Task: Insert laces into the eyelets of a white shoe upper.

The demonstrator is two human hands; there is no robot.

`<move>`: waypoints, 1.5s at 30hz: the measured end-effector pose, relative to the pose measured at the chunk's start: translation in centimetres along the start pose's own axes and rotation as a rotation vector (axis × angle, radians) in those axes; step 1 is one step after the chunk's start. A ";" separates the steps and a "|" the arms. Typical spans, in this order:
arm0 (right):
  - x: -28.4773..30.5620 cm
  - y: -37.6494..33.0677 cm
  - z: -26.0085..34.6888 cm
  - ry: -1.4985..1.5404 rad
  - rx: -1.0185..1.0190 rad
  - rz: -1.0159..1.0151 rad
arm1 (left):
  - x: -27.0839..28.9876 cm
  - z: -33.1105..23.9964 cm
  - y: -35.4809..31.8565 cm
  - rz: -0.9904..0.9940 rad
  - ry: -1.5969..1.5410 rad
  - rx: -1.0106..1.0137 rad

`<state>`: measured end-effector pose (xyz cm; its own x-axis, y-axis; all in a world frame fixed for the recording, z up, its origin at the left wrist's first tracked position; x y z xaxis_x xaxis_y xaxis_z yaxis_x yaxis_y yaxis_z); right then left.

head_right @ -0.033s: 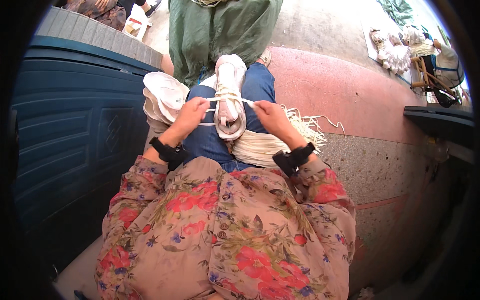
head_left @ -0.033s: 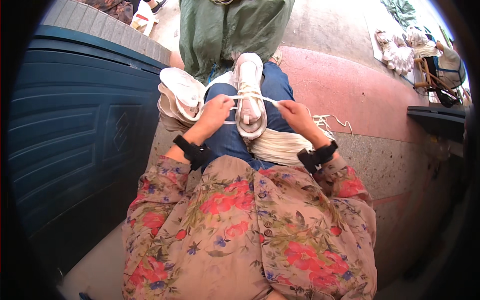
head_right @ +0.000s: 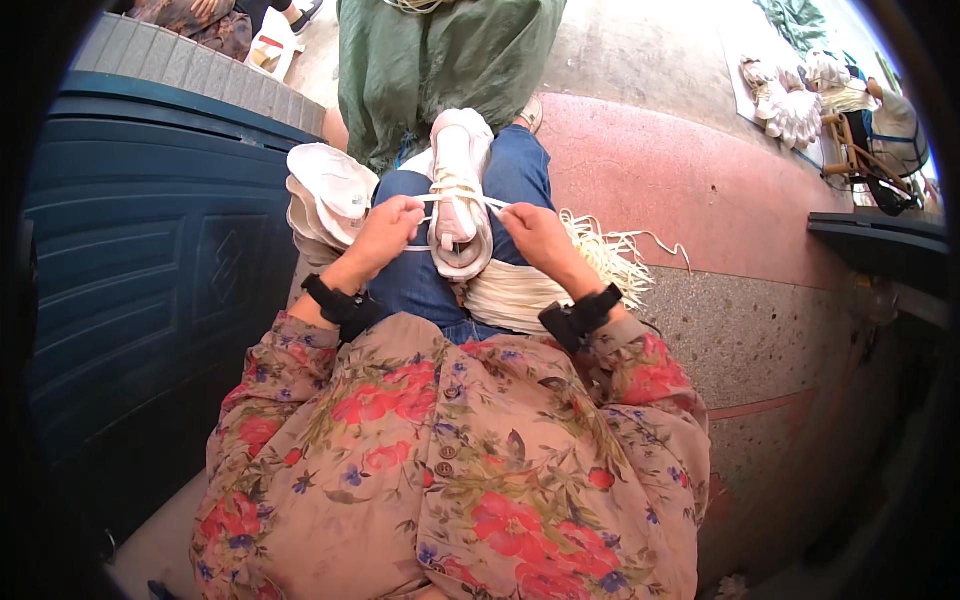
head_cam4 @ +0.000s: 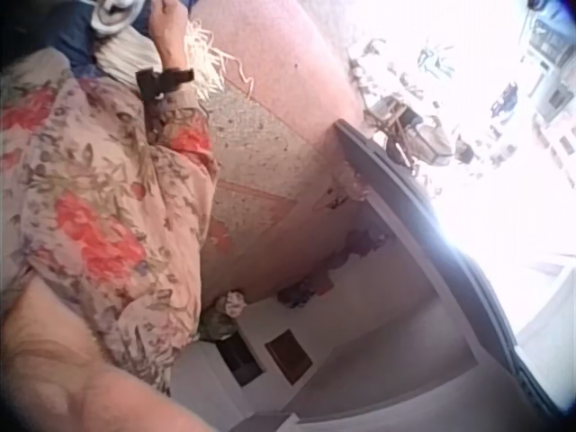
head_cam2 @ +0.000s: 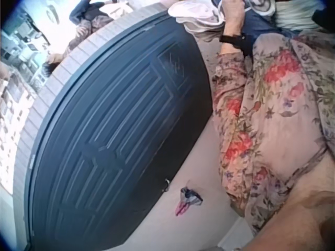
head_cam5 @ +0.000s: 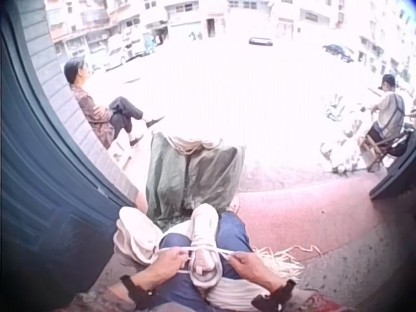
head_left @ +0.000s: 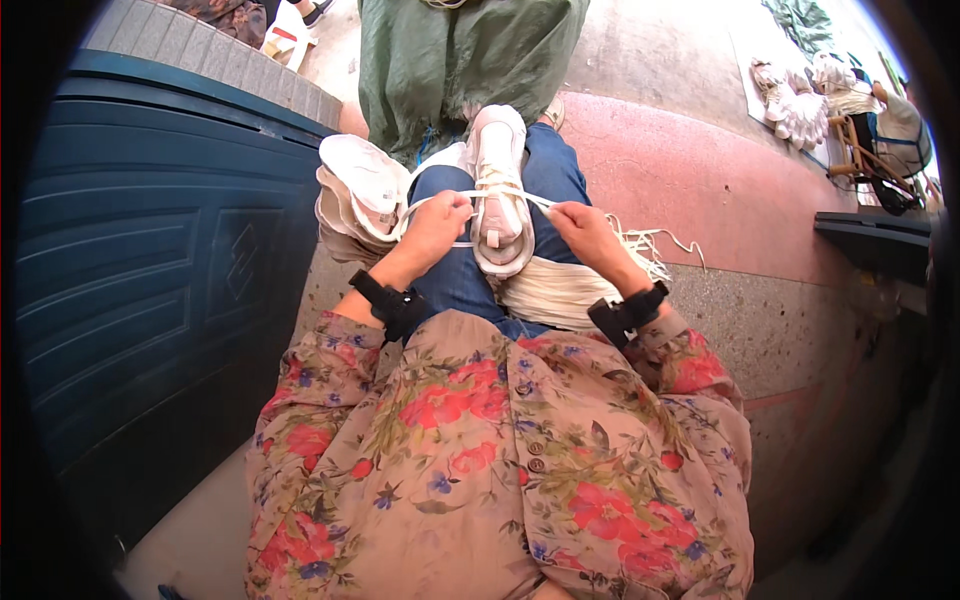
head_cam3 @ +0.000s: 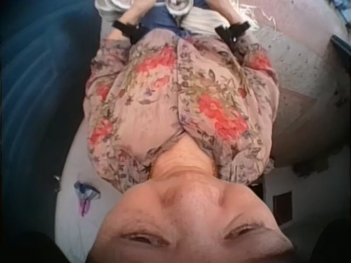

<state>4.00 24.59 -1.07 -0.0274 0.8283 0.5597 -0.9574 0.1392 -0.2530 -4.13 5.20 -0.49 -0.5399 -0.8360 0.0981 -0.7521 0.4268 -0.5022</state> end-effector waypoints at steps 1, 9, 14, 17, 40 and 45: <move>-0.6 0.1 0.0 -0.031 -0.015 0.016 | -0.6 0.1 -0.3 0.037 -0.097 0.087; -2.0 2.1 0.3 -0.232 0.073 -0.032 | 0.5 0.1 0.6 0.007 0.212 -0.176; -1.8 2.5 -0.2 -0.314 -0.015 -0.063 | 0.4 -0.9 1.0 -0.168 0.531 -0.386; -1.9 2.5 -0.3 -0.338 -0.024 -0.019 | -0.1 -1.1 1.4 -0.204 0.538 -0.334; -2.0 2.8 -0.7 -0.196 -0.010 -0.015 | -1.8 -2.5 1.1 -0.197 0.845 -0.619; -2.2 2.6 0.2 -0.084 0.059 0.047 | -1.9 -2.8 -0.1 -0.284 0.901 -0.623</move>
<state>1.55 23.06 -2.82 -0.0941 0.7844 0.6130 -0.9698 0.0670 -0.2346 -4.11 7.71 1.76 -0.2053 -0.4841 0.8506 -0.8125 0.5689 0.1277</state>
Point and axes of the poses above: each hand's wrist, its own y-axis towards the middle knuckle, its own x-axis out of the back of the hand, z = x × y, the point moved 7 cm from there along y, towards the middle knuckle, and after that the axes turned 14 degrees about -y, right-handed, at the moved point
